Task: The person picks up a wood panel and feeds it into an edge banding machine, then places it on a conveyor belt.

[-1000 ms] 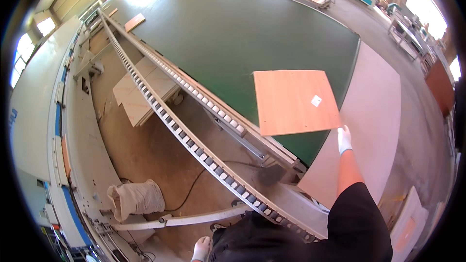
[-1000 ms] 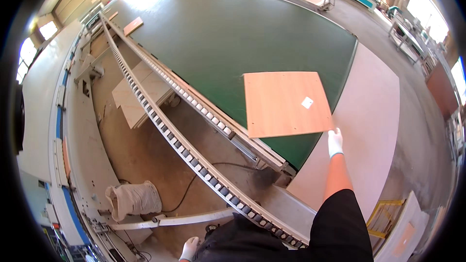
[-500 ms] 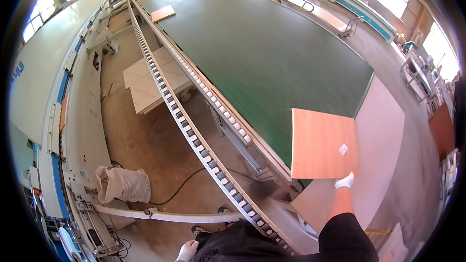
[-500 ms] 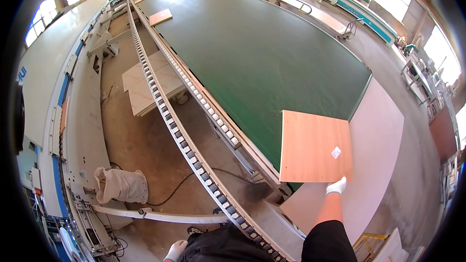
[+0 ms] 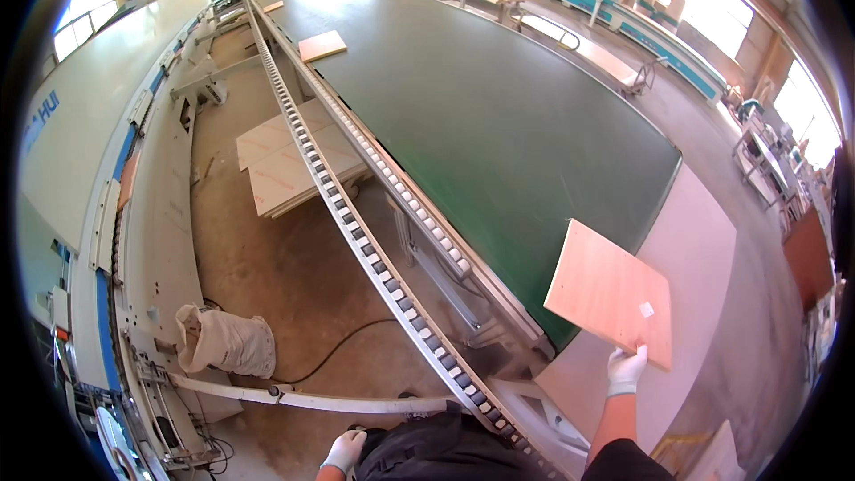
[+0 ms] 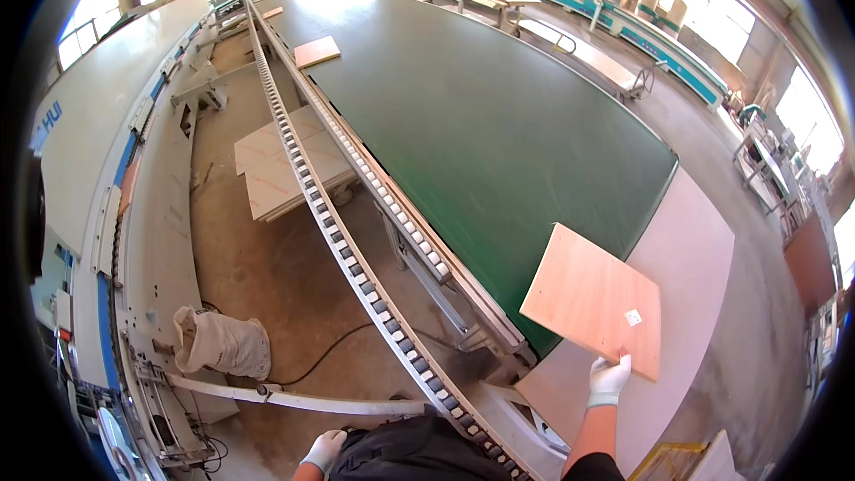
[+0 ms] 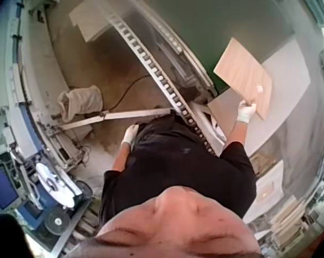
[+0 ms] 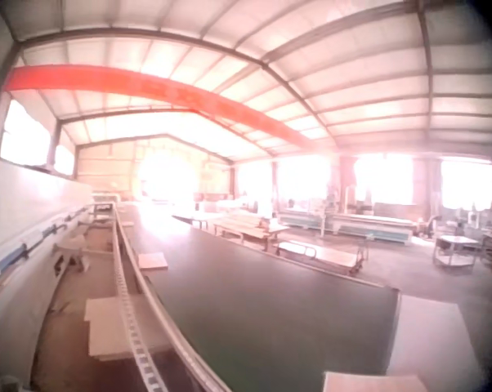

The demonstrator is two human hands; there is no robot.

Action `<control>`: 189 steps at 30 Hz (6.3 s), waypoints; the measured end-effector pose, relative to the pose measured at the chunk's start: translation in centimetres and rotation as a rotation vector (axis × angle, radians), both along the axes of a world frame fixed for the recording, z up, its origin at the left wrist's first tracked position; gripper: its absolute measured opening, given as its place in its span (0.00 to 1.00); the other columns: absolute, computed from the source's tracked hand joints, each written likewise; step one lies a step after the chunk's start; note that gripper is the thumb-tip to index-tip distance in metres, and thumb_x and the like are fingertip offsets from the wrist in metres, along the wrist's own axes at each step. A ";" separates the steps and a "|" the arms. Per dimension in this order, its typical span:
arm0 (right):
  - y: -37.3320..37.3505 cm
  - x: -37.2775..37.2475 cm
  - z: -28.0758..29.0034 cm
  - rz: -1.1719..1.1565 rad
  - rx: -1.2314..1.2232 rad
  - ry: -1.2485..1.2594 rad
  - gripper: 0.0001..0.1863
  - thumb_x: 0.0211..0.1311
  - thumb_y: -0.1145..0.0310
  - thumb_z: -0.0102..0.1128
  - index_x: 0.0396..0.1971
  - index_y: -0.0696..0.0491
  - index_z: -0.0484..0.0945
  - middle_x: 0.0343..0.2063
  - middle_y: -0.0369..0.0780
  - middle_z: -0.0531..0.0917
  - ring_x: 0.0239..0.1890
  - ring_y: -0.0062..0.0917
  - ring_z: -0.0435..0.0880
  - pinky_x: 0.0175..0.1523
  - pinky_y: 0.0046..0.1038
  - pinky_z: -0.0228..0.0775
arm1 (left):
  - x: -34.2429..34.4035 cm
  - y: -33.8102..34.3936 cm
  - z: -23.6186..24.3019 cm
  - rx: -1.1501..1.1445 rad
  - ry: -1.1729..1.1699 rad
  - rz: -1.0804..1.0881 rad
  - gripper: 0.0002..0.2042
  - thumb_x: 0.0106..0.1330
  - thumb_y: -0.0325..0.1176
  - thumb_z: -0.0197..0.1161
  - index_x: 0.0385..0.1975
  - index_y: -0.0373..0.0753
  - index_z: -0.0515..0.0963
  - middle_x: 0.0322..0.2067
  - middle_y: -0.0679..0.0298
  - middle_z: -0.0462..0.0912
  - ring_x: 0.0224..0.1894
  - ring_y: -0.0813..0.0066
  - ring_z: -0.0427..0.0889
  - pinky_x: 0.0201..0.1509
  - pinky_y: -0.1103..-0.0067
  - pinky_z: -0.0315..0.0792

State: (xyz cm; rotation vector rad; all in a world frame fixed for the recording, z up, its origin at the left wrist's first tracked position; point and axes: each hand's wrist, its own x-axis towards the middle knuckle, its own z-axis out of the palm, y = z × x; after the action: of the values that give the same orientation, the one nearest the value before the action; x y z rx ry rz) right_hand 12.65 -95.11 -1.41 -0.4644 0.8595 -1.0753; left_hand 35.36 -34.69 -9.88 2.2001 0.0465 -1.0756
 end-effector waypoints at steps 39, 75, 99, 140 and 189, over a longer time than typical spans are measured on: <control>45.2 28.3 9.1 2.070 -0.437 0.105 0.18 0.69 0.66 0.47 0.51 0.63 0.71 0.44 0.40 0.80 0.48 0.22 0.77 0.55 0.26 0.67 | -9.6 17.6 8.7 -0.489 -0.343 1.619 0.24 0.69 0.51 0.52 0.41 0.30 0.77 0.36 0.61 0.81 0.34 0.74 0.78 0.40 0.75 0.74; 79.4 26.9 -0.9 2.304 0.489 0.165 0.20 0.70 0.64 0.38 0.60 0.51 0.61 0.57 0.49 0.70 0.56 0.44 0.73 0.57 0.44 0.68 | -22.9 41.4 8.7 -0.989 -0.577 2.230 0.26 0.72 0.51 0.39 0.60 0.39 0.64 0.58 0.57 0.71 0.58 0.56 0.71 0.62 0.58 0.65; 55.8 23.3 -11.2 1.787 -0.281 0.870 0.18 0.66 0.71 0.41 0.54 0.55 0.68 0.47 0.46 0.78 0.42 0.32 0.81 0.40 0.28 0.73 | -7.7 44.0 6.9 -1.038 -0.369 1.973 0.27 0.73 0.52 0.36 0.64 0.39 0.58 0.62 0.57 0.64 0.62 0.57 0.67 0.62 0.60 0.65; 17.4 10.3 -1.5 0.384 -0.479 0.761 0.19 0.60 0.76 0.45 0.51 0.56 0.73 0.40 0.39 0.81 0.36 0.20 0.79 0.38 0.21 0.69 | -2.3 22.5 -8.5 -0.047 -0.068 -0.505 0.22 0.69 0.43 0.47 0.57 0.35 0.68 0.53 0.49 0.73 0.51 0.52 0.74 0.56 0.63 0.68; 9.2 3.4 9.2 0.240 -0.363 0.123 0.23 0.48 0.70 0.51 0.48 0.59 0.70 0.45 0.43 0.77 0.49 0.33 0.76 0.53 0.34 0.71 | 6.4 -5.6 5.0 -0.859 0.263 0.545 0.22 0.71 0.45 0.49 0.55 0.33 0.68 0.53 0.50 0.75 0.54 0.58 0.76 0.56 0.66 0.71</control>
State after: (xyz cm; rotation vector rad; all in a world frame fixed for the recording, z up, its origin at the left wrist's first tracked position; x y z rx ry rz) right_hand 16.02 -85.90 7.84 -0.9226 0.6948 -0.9887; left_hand 41.81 -40.29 -4.88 1.1721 0.2372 -0.8373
